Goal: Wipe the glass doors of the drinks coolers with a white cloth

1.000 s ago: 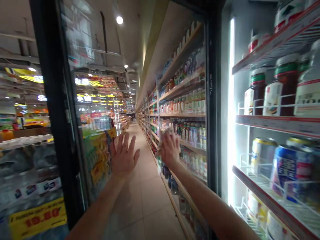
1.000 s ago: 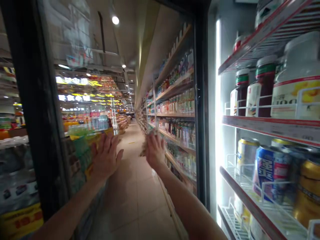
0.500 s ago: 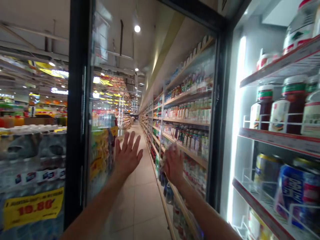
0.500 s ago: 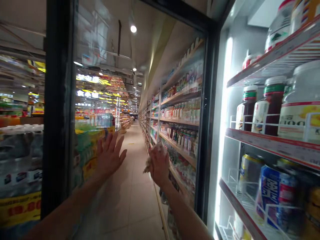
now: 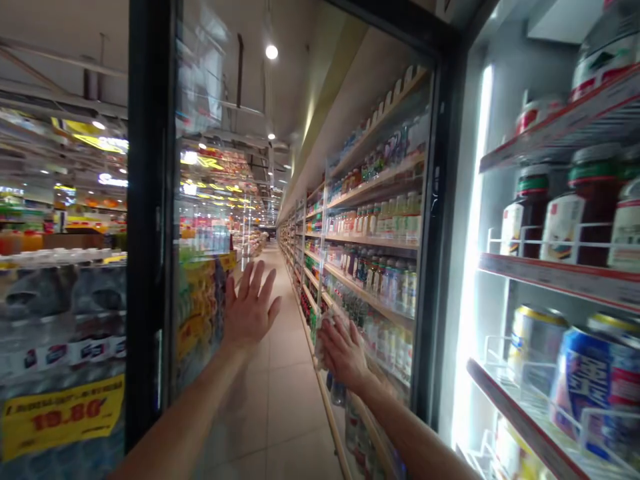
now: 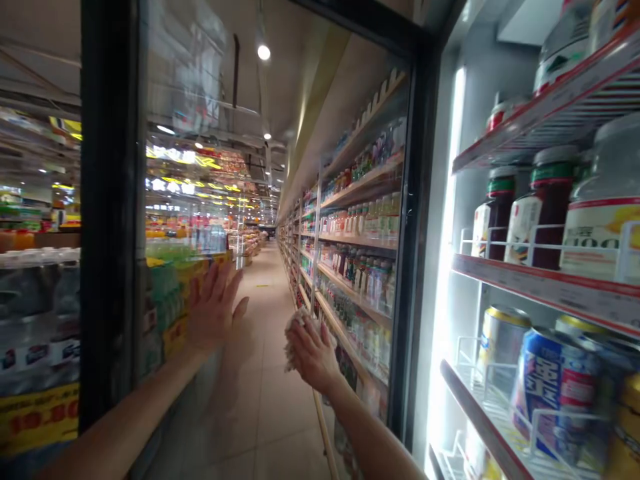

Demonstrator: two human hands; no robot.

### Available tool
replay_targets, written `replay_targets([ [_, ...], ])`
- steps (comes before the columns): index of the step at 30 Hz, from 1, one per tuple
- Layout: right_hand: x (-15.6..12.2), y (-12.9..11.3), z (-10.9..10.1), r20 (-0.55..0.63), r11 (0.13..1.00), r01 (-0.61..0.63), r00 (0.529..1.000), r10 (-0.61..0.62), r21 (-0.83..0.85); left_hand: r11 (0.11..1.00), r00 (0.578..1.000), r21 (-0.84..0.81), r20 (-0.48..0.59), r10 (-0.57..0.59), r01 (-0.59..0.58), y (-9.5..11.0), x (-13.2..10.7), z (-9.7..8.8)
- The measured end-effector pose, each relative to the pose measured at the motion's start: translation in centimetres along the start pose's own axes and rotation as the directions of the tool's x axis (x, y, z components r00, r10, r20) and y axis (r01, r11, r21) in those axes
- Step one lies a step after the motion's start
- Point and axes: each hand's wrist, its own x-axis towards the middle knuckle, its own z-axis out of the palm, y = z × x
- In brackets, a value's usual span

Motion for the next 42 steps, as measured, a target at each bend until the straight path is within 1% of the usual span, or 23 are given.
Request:
replay_targets([
  [2, -1.6, 1.4, -0.5, 0.013, 0.999, 0.043, 0.999, -0.043, -0.025, 1.0, 1.0, -0.003, 0.015, -0.007, 0.007, 0.1, 0.0, -0.1],
  [4, -2.7, 4.7, -1.2, -0.09, 0.976, -0.202, 0.977, 0.194, -0.088, 1.0, 1.0, -0.012, 0.022, -0.01, 0.01, 0.2, 0.0, -0.2],
  [6, -2.8, 7.4, -1.7, -0.271, 0.849, -0.522, 0.831, 0.485, -0.08, 1.0, 0.999, -0.023, 0.027, -0.018, 0.018, 0.3, 0.0, -0.2],
  [8, -2.0, 7.5, -1.4, -0.361, 0.754, -0.656, 0.71, 0.605, -0.028, 0.999, 0.999, -0.032, 0.035, -0.025, 0.026, 0.3, 0.0, -0.1],
  [10, -1.0, 5.3, -0.8, -0.296, 0.831, -0.556, 0.798, 0.524, -0.028, 0.998, 0.998, -0.051, 0.049, -0.034, 0.037, 0.3, -0.1, -0.1],
  [12, 0.0, 2.9, -0.5, -0.132, 0.966, -0.254, 0.96, 0.247, -0.039, 0.994, 0.995, -0.085, 0.085, -0.059, 0.067, 0.2, -0.1, -0.1],
  [13, 0.4, 2.3, -0.6, -0.053, 0.996, -0.086, 0.995, 0.085, -0.029, 0.991, 0.991, -0.105, 0.107, -0.074, 0.085, 0.3, 0.0, -0.2],
  [15, 1.3, 3.2, -1.2, 0.029, 0.995, 0.102, 0.994, -0.102, -0.01, 0.983, 0.983, -0.141, 0.154, -0.097, 0.119, 0.3, 0.1, -0.4],
  [16, 1.9, 4.4, -1.7, 0.015, 0.998, 0.068, 0.998, -0.067, -0.02, 0.979, 0.979, -0.156, 0.173, -0.105, 0.132, 0.4, 0.2, -0.5],
  [18, 3.5, 7.3, -2.4, -0.104, 0.961, -0.269, 0.959, 0.262, -0.057, 0.971, 0.971, -0.184, 0.208, -0.116, 0.155, 0.5, 0.4, -0.7],
  [21, 6.4, 8.8, -2.5, -0.296, 0.799, -0.601, 0.763, 0.574, 0.0, 0.964, 0.962, -0.201, 0.242, -0.125, 0.176, 0.6, 0.6, -0.8],
  [23, 7.8, 6.7, -1.9, -0.218, 0.865, -0.503, 0.845, 0.489, -0.007, 0.966, 0.962, -0.194, 0.246, -0.122, 0.172, 0.6, 0.6, -0.8],
  [25, 8.2, 4.0, -1.5, -0.019, 0.984, -0.18, 0.984, 0.179, -0.009, 0.97, 0.965, -0.183, 0.234, -0.116, 0.16, 0.5, 0.6, -0.8],
  [27, 7.7, 2.8, -1.6, 0.112, 0.991, 0.128, 0.985, -0.131, 0.031, 0.972, 0.97, -0.178, 0.215, -0.112, 0.152, 0.4, 0.5, -0.7],
  [28, 7.2, 3.1, -1.7, 0.114, 0.983, 0.179, 0.977, -0.181, 0.029, 0.973, 0.971, -0.175, 0.211, -0.11, 0.148, 0.4, 0.5, -0.7],
  [30, 6.6, 5.7, -2.2, -0.024, 0.999, 0.004, 1.0, -0.005, -0.035, 0.977, 0.975, -0.164, 0.198, -0.104, 0.137, 0.5, 0.4, -0.7],
  [31, 6.6, 7.3, -2.4, -0.145, 0.981, -0.188, 0.973, 0.179, -0.053, 0.98, 0.977, -0.153, 0.188, -0.098, 0.128, 0.5, 0.4, -0.7],
  [33, 7.3, 9.7, -2.5, -0.356, 0.844, -0.536, 0.788, 0.502, 0.004, 0.987, 0.984, -0.125, 0.155, -0.085, 0.105, 0.6, 0.3, -0.7],
  [35, 8.4, 9.5, -2.2, -0.425, 0.75, -0.658, 0.66, 0.619, 0.072, 0.99, 0.989, -0.108, 0.124, -0.076, 0.089, 0.7, 0.2, -0.6],
  [36, 8.8, 8.3, -1.8, -0.408, 0.774, -0.63, 0.69, 0.597, 0.067, 0.991, 0.991, -0.105, 0.113, -0.072, 0.084, 0.7, 0.2, -0.6],
  [39, 9.0, 3.3, -0.8, -0.188, 0.978, -0.208, 0.961, 0.204, -0.002, 0.994, 0.994, -0.092, 0.089, -0.059, 0.067, 0.6, 0.1, -0.6],
  [40, 8.8, 2.2, -0.6, -0.094, 1.0, -0.002, 0.996, 0.004, 0.011, 0.995, 0.995, -0.082, 0.081, -0.052, 0.058, 0.6, 0.1, -0.6],
  [42, 8.3, 1.8, -0.7, -0.018, 0.971, 0.237, 0.972, -0.236, 0.035, 0.997, 0.997, -0.059, 0.067, -0.039, 0.043, 0.6, 0.1, -0.6],
])
